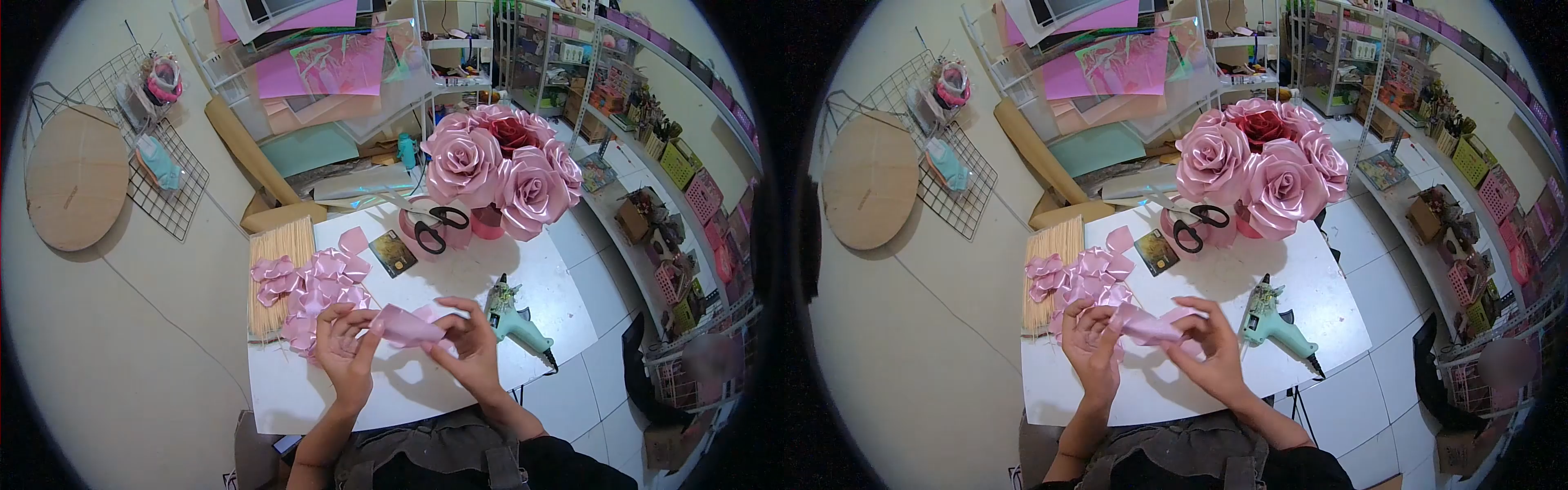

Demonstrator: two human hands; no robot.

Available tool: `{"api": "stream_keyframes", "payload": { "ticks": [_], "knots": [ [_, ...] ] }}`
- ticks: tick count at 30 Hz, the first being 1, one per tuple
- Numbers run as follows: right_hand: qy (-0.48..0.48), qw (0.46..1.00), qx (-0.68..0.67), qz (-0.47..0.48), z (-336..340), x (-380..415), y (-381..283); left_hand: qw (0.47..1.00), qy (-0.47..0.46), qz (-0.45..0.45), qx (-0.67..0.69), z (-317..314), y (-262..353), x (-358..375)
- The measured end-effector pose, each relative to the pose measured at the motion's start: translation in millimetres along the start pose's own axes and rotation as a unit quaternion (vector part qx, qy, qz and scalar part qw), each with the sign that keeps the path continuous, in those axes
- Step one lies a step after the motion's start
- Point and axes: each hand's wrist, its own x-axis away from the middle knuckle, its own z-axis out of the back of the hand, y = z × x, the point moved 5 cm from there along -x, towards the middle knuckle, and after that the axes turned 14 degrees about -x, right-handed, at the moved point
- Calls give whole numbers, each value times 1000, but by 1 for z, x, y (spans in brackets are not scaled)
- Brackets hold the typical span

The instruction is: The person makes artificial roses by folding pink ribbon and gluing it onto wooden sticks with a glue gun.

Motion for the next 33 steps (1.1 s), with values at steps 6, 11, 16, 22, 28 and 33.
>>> {"api": "stream_keyframes", "payload": {
  "ticks": [6,11,16,22,28,33],
  "knots": [
    [72,996,-1,60,12,-7,-18,962,-264,59,-30,-24,-7,10],
    [78,997,-19,-15,18,-7,-14,947,-303,88,-66,-24,-12,11],
    [56,994,-11,-92,22,-7,-7,929,-343,81,-113,-26,-5,10],
    [-88,981,158,64,15,-10,-19,937,-331,109,-37,-19,-8,6],
    [-113,931,312,155,-3,-3,-31,940,-266,215,-16,-14,-20,7],
    [-110,937,291,156,-5,-3,-32,948,-266,148,-92,-14,-13,6]
  ]
}}
